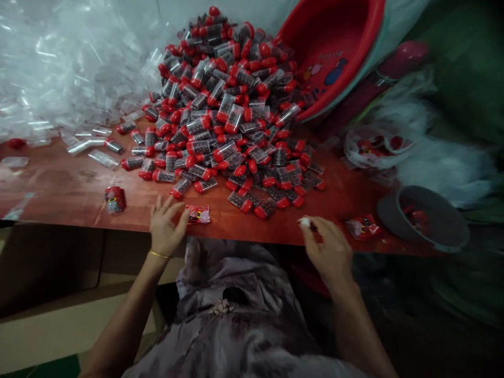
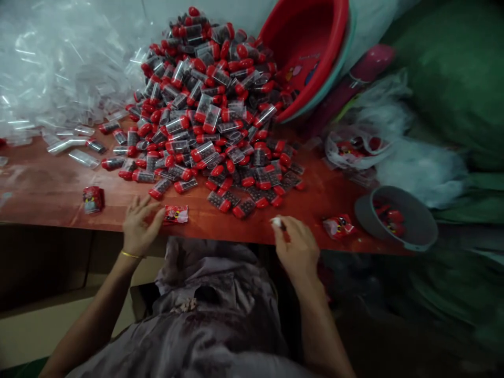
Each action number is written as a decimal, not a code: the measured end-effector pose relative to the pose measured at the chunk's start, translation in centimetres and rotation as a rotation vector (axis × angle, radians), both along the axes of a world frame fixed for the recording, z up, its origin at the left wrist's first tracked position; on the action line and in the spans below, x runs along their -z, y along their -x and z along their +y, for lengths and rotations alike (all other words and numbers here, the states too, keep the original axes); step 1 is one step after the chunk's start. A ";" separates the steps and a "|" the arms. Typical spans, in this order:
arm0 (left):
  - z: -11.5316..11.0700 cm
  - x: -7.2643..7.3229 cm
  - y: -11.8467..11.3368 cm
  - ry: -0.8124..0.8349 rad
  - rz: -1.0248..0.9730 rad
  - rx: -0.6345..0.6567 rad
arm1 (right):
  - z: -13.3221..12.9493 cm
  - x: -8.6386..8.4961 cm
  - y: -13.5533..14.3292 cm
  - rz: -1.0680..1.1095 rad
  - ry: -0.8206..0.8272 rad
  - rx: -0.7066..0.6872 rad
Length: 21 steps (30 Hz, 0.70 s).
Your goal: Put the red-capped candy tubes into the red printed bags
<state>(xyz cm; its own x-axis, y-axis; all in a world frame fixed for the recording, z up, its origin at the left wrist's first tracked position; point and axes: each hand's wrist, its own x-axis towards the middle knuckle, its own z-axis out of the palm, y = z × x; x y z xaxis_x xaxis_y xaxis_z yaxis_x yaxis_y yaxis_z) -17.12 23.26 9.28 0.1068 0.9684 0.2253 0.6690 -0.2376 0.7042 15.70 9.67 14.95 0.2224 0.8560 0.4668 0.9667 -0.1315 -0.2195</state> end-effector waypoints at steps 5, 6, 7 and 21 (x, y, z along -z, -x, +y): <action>-1.4 0.7 -3.8 0.059 0.099 0.017 | 0.3 2.4 -6.7 -0.276 0.114 0.300; -1.5 1.0 -4.1 0.079 0.103 0.001 | 0.6 2.6 -7.2 -0.301 0.131 0.319; -1.6 1.2 -4.2 0.093 0.104 -0.014 | 1.0 2.7 -7.3 -0.320 0.126 0.327; -1.9 0.0 -5.2 -0.029 -0.067 -0.142 | 7.4 2.6 11.9 0.813 0.119 -0.443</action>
<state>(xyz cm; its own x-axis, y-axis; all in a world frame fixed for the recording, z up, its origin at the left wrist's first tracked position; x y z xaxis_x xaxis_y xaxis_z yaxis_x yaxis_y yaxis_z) -11.97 21.34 9.32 -0.0470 0.9657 0.2552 0.6489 -0.1647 0.7428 3.84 17.04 12.37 0.0839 0.9731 0.2146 0.4898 0.1472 -0.8593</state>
